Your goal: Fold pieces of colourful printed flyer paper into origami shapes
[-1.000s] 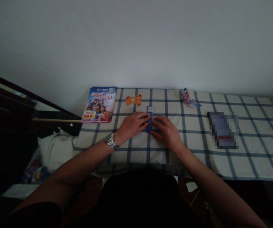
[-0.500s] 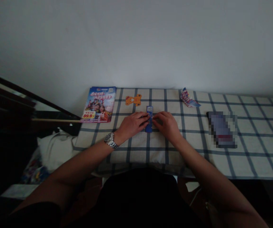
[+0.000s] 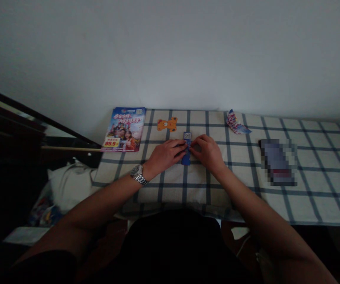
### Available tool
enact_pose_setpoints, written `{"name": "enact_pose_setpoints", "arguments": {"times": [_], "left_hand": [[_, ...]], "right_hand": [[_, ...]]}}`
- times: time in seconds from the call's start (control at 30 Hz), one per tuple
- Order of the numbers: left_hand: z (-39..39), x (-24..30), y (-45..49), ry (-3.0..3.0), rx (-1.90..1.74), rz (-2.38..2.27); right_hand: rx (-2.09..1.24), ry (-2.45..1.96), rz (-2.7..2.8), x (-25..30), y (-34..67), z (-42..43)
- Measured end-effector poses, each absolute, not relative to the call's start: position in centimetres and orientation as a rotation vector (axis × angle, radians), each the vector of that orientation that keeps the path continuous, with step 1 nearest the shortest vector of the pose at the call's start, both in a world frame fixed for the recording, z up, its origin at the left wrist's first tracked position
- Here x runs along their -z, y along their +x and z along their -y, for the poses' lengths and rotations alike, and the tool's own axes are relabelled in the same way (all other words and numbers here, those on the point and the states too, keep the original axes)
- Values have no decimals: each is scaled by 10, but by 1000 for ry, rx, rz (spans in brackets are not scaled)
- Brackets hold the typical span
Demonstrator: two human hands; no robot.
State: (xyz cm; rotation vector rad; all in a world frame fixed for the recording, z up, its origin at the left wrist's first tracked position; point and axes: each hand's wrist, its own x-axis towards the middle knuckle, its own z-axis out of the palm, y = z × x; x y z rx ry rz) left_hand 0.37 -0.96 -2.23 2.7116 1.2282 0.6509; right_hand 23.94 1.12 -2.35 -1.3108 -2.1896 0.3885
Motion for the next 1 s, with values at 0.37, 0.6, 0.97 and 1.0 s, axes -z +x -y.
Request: {"name": "enact_pose_setpoints", "arguments": {"times": [0.37, 0.6, 0.97, 1.0], "left_hand": [[10, 24, 4, 2721, -664, -1223], [10, 26, 4, 2717, -671, -1226], [8, 26, 4, 2719, -669, -1216], [8, 26, 4, 2719, -668, -1217]], "right_hand": [[-340, -1219, 2319, 23, 249, 20], [-318, -1186, 2352, 23, 251, 28], [-389, -1242, 2224, 18, 246, 0], [-387, -1269, 2207, 16, 244, -3]]}}
